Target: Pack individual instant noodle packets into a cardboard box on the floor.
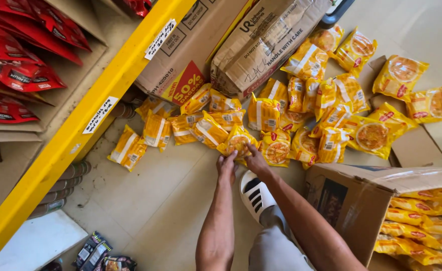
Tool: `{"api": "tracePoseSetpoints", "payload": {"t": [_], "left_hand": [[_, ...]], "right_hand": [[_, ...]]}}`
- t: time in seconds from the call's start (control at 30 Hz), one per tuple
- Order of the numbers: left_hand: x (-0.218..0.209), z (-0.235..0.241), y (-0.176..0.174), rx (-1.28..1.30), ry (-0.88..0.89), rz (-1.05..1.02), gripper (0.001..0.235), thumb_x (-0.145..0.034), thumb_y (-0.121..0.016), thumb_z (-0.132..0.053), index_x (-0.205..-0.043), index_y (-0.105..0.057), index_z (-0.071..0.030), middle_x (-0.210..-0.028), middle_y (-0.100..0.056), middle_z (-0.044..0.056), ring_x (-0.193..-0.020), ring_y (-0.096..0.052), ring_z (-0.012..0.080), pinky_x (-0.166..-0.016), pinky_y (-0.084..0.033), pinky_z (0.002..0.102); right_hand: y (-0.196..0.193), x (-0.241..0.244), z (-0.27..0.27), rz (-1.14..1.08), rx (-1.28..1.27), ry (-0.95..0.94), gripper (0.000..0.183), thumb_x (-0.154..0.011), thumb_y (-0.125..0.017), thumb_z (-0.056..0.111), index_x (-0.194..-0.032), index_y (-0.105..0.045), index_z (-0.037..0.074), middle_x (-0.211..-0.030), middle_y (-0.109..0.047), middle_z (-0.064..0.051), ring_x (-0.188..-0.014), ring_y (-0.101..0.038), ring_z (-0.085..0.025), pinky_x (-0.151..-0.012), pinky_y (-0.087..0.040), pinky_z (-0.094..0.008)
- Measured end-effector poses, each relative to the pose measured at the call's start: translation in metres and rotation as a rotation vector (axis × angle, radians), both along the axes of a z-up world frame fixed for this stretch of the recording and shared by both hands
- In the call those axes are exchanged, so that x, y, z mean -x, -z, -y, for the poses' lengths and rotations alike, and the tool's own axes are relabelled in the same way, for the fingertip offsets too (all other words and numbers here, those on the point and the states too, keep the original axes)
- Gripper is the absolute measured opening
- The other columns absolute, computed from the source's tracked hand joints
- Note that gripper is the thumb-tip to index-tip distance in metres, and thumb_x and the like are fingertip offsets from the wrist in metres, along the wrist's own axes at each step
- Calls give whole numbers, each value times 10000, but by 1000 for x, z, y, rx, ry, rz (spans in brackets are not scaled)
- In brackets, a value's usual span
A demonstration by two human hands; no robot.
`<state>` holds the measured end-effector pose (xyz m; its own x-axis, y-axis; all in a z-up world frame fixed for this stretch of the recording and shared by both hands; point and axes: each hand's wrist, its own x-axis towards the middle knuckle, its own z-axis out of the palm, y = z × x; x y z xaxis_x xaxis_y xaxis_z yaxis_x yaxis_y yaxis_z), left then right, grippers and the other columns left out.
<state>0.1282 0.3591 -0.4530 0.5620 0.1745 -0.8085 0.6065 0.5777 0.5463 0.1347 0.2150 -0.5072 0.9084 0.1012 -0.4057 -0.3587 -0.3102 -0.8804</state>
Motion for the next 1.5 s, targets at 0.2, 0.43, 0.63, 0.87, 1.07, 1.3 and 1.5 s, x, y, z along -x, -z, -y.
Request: {"api": "tracePoseSetpoints", "payload": {"t": [0.2, 0.43, 0.63, 0.87, 1.07, 1.3, 1.5], "left_hand": [[-5, 20, -30, -36, -54, -56, 539, -821, -768, -89, -1332, -621, -176, -1184, -705, 12, -952, -687, 188, -713, -554, 361], [9, 27, -13, -175, 3, 154, 430, -869, -794, -122, -1277, -689, -33, -1144, -760, 52, -959, -705, 168, -768, -572, 328], [15, 38, -104, -194, -85, 381, 360, -914, -773, -150, -1242, -698, -23, -1106, -750, 63, -875, -672, 169, -658, -501, 336], [8, 50, -220, -133, -6, 349, 445, -895, -745, -187, -1318, -614, -144, -1202, -711, 6, -1020, -688, 176, -712, -582, 375], [9, 78, -316, 111, 70, 562, 450, -916, -704, -171, -1350, -585, -152, -1237, -693, 16, -1065, -690, 192, -750, -608, 405], [39, 137, -434, 303, 380, 751, 481, -898, -733, -160, -1347, -572, -100, -1220, -703, 28, -1087, -713, 209, -820, -632, 434], [56, 186, -482, 252, 769, 807, 528, -848, -802, -162, -1331, -602, -85, -1151, -729, 62, -1042, -708, 187, -803, -644, 368]], "right_hand": [[-15, 5, -5, -77, -139, -42, 711, -841, -510, -16, -1542, -417, 59, -1632, -353, -232, -1515, -345, -326, -1209, -278, -330], [-83, 4, -6, -106, 9, -138, 628, -908, -603, 26, -1516, -451, 75, -1632, -230, -247, -1498, -307, -368, -1178, -314, -357], [-147, -1, 8, 56, 61, -155, 553, -865, -522, 55, -1418, -542, 69, -1521, -400, -217, -1298, -554, -378, -1039, -523, -402], [-312, -28, 45, 101, 324, 183, 601, -828, -796, 230, -1342, -548, 43, -1331, -521, -267, -1216, -566, -403, -1041, -484, -439], [-386, -23, 117, 67, -319, 390, 771, -745, -836, 158, -1383, -426, 19, -1231, -635, -166, -1036, -683, -237, -829, -608, -380], [-499, 58, 215, 194, -514, 130, 406, -835, -817, 114, -1198, -687, -16, -1114, -758, -56, -992, -696, -134, -896, -561, -307], [-494, 122, 316, 216, -428, 242, 361, -869, -844, 181, -1138, -689, -3, -985, -715, -37, -871, -629, -120, -812, -510, -301]]}}
